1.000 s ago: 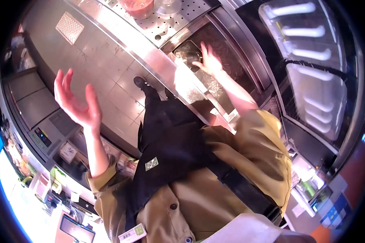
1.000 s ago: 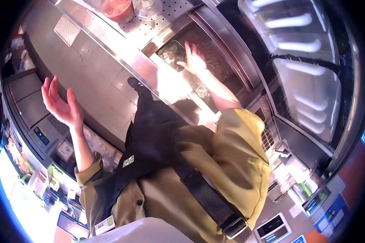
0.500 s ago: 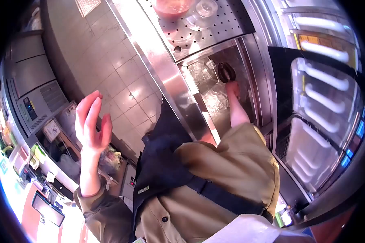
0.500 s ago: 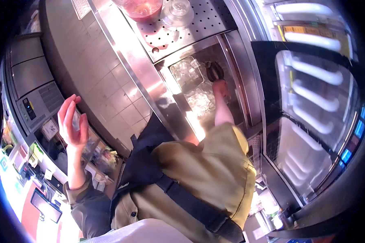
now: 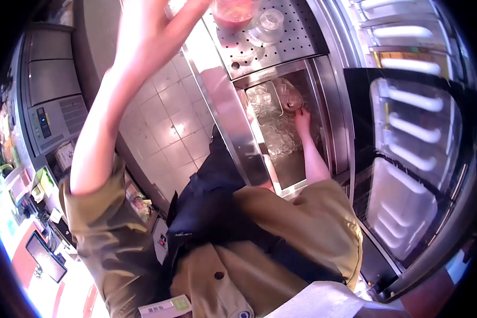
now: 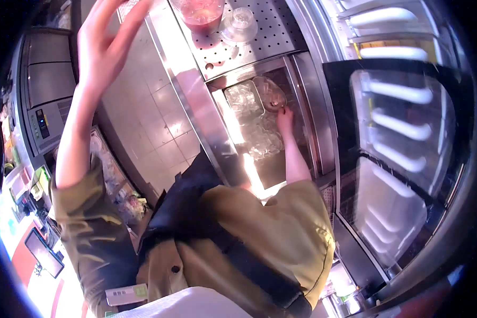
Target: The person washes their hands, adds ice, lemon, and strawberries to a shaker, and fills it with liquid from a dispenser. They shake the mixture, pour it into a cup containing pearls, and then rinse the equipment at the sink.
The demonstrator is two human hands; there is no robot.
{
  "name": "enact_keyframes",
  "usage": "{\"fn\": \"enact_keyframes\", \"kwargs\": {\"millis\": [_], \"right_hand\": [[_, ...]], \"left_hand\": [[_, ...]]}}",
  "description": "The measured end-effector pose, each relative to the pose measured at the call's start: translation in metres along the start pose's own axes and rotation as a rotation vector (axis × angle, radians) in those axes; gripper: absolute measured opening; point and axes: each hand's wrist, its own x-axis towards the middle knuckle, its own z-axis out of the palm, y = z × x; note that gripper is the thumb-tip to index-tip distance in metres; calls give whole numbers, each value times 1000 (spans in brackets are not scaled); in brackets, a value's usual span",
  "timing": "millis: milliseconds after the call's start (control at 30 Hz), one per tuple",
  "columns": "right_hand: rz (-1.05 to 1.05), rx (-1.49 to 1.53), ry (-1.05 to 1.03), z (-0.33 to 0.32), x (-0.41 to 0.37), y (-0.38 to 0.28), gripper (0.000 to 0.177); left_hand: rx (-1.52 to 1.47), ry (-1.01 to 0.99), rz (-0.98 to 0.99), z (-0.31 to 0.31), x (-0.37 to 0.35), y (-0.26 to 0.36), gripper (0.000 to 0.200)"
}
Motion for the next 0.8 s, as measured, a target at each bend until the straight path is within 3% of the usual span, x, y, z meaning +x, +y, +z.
{"fn": "enact_keyframes", "kwargs": {"millis": [67, 100, 133, 233, 333, 467, 567, 667, 800], "right_hand": [[-45, 201, 45, -12, -16, 1, 25], [5, 165, 51, -29, -31, -22, 25], [-104, 122, 110, -34, -34, -20, 21], [-85, 95, 54, -58, -52, -29, 25], [-136, 93, 34, -86, -73, -51, 29], [-230, 99, -5, -133, -84, -102, 27], [-329, 78, -8, -172, -89, -159, 30], [-394, 147, -66, -195, -75, -208, 24], [-464, 165, -40, -219, -65, -289, 29]], "left_hand": [[113, 24, 86, 16, 24, 12, 62], [177, 38, 135, 21, 36, 19, 67], [245, 52, 183, 22, 44, 26, 73], [244, -95, 26, 23, 51, 47, 80], [437, -12, 171, 49, 66, 3, 85], [271, -213, 13, 38, 78, 6, 85], [229, -277, 290, 51, 109, -41, 89], [353, -469, 318, 31, 110, -27, 100], [112, -468, 212, 40, 107, -41, 111]]}}
